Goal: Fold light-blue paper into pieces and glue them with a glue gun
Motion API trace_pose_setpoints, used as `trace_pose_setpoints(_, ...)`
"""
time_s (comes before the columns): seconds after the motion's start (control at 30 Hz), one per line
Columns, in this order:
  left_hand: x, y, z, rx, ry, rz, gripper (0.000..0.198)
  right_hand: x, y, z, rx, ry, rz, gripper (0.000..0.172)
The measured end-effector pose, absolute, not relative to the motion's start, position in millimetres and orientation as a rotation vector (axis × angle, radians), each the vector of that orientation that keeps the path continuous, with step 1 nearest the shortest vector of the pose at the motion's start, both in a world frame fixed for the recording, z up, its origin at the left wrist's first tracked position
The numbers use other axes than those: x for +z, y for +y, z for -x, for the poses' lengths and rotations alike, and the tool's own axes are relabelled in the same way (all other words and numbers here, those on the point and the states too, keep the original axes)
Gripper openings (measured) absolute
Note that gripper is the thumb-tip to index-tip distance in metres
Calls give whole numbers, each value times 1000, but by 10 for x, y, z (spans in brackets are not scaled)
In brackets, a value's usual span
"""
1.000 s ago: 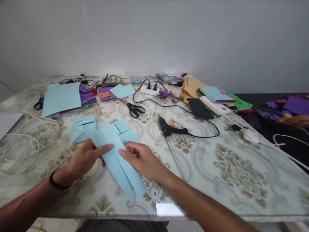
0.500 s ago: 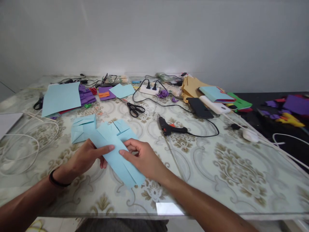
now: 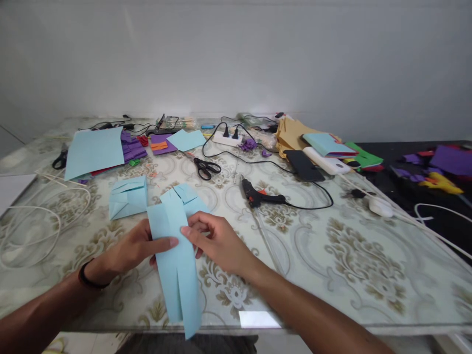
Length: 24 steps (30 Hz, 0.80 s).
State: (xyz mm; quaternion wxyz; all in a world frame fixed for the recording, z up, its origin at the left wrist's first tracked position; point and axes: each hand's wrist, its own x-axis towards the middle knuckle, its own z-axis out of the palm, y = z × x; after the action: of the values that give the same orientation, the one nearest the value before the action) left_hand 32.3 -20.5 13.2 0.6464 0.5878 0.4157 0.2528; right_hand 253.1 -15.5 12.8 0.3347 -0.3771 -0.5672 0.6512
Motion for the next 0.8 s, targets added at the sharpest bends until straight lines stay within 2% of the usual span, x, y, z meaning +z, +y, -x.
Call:
trace_pose_setpoints(0.2, 53, -256, -384, 472, 899, -1344, 31, 86, -146, -2536, 1635, -1481, 1025, 41)
trace_pose_setpoints(0.33, 94, -191, -383, 657, 972, -1422, 36, 86, -156, -2532, 1659, -1471, 1030, 45)
trace_pose_setpoints(0.47, 138, -133, -335, 840, 1118, -1522, 32, 107, -166, -2519, 1667, -1500, 1035, 50)
trace_pose_setpoints(0.8, 169, -195, -333, 707, 1151, -1681, 38, 61, -168, -2524, 1608, -1525, 1041, 47)
